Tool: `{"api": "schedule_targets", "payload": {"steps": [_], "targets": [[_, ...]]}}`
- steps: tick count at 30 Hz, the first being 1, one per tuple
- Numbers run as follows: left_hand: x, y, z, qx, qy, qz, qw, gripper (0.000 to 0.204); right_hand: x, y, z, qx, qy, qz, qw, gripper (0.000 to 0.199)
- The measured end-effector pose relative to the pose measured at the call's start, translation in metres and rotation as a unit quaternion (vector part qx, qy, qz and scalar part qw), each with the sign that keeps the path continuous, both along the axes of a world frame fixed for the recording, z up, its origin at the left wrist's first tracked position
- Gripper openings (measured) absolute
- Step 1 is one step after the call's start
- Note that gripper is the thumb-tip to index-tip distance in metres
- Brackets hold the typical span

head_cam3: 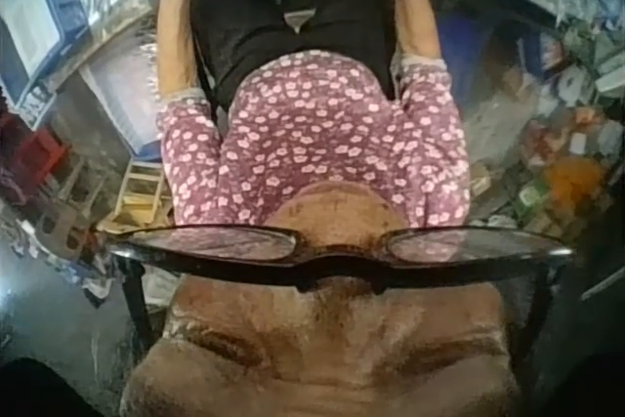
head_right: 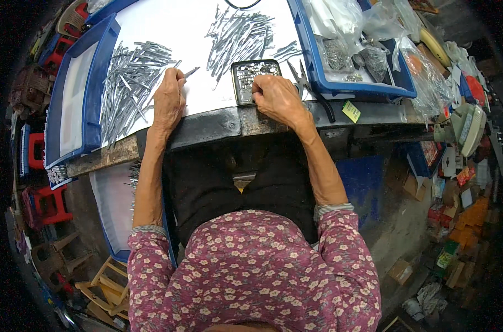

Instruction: Picking up small metal components from a pile and placing them into a small metal sorting container.

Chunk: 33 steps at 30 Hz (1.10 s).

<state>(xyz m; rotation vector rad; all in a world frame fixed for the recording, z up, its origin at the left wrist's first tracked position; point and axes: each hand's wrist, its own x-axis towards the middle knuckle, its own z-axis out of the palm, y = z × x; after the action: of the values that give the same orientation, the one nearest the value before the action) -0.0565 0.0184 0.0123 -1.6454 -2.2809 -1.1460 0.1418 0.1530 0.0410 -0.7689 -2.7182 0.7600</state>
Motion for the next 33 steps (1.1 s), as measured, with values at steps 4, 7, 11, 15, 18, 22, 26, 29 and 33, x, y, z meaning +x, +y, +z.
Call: {"api": "schedule_targets", "payload": {"steps": [4,7,11,15,18,22,26,29,33], "targets": [[0.001,-0.001,-0.001,-0.016,-0.017,-0.002,1.000,0.008,-0.003,0.002,-0.003,-0.002,-0.018,0.002,1.000,0.016],[-0.001,-0.001,-0.001,-0.013,-0.009,-0.006,1.000,0.007,-0.006,0.000,-0.002,0.014,-0.034,-0.007,0.999,0.016],[-0.001,0.003,0.002,0.011,0.009,-0.027,1.000,0.005,-0.010,0.000,0.003,0.048,-0.045,-0.022,0.998,0.017],[-0.011,0.002,-0.019,0.036,0.052,-0.030,0.998,0.003,-0.016,-0.001,-0.011,0.074,-0.021,-0.038,0.996,0.017],[-0.008,-0.002,-0.018,0.012,0.008,-0.024,1.000,0.003,-0.017,-0.008,0.002,0.048,-0.055,-0.016,0.997,0.017],[0.007,0.001,0.000,0.002,-0.035,-0.021,0.999,0.002,-0.011,-0.007,-0.008,0.073,0.013,0.000,0.997,0.016],[0.018,0.004,0.009,0.036,-0.066,-0.031,0.997,0.001,-0.013,-0.005,-0.021,0.079,0.024,-0.017,0.996,0.015],[0.031,0.004,0.019,0.039,-0.123,-0.039,0.991,0.002,-0.012,-0.008,-0.016,0.077,0.051,-0.016,0.996,0.014],[0.041,0.013,0.014,0.076,-0.225,-0.070,0.969,0.009,-0.008,-0.004,-0.026,0.059,0.116,-0.023,0.991,0.016]]}}
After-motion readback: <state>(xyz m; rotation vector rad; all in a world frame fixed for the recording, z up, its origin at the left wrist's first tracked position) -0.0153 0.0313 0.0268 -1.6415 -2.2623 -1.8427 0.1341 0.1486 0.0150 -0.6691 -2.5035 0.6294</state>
